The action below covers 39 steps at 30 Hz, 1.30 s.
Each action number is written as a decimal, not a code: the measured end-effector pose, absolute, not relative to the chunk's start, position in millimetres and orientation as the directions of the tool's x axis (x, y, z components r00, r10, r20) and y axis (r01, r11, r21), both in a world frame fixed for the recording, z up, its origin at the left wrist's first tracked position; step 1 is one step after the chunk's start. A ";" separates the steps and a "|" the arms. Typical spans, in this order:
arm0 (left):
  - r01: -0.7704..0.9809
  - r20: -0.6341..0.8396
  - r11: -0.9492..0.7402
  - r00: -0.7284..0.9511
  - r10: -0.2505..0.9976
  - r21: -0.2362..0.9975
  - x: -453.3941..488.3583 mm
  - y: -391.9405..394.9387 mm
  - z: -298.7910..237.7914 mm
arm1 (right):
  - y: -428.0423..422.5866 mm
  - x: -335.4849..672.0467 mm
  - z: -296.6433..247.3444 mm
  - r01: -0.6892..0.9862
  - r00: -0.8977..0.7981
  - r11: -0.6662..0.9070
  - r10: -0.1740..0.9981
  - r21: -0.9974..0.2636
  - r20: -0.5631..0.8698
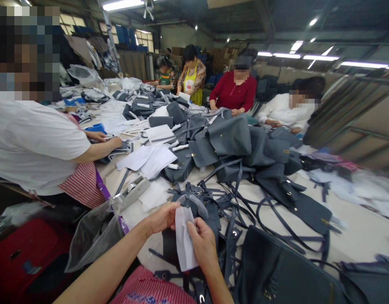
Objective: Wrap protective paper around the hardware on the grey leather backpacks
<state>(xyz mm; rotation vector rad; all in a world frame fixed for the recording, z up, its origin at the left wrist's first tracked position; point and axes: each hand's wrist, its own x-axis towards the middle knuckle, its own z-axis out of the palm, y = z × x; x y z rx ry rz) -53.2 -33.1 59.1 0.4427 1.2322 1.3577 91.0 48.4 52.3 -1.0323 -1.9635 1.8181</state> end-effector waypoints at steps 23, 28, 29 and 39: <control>-0.427 -0.346 0.259 -0.140 0.928 0.866 -57.4 -29.3 46.7 | 49.5 97.5 52.5 0.183 -0.802 -0.457 0.442 -0.870 -0.401; -0.489 -0.324 0.211 -0.157 0.933 0.846 -49.9 -27.3 44.5 | 50.0 92.8 47.3 0.140 -0.782 -0.501 0.472 -0.854 -0.406; -0.500 -0.318 0.200 -0.163 0.934 0.842 -49.4 -27.3 45.0 | 49.7 91.9 47.2 0.139 -0.776 -0.482 0.490 -0.865 -0.397; -0.507 -0.326 0.102 -0.376 0.867 0.856 -39.2 -14.0 41.3 | 32.0 101.9 37.9 0.278 -0.767 -0.109 0.574 -0.954 -0.289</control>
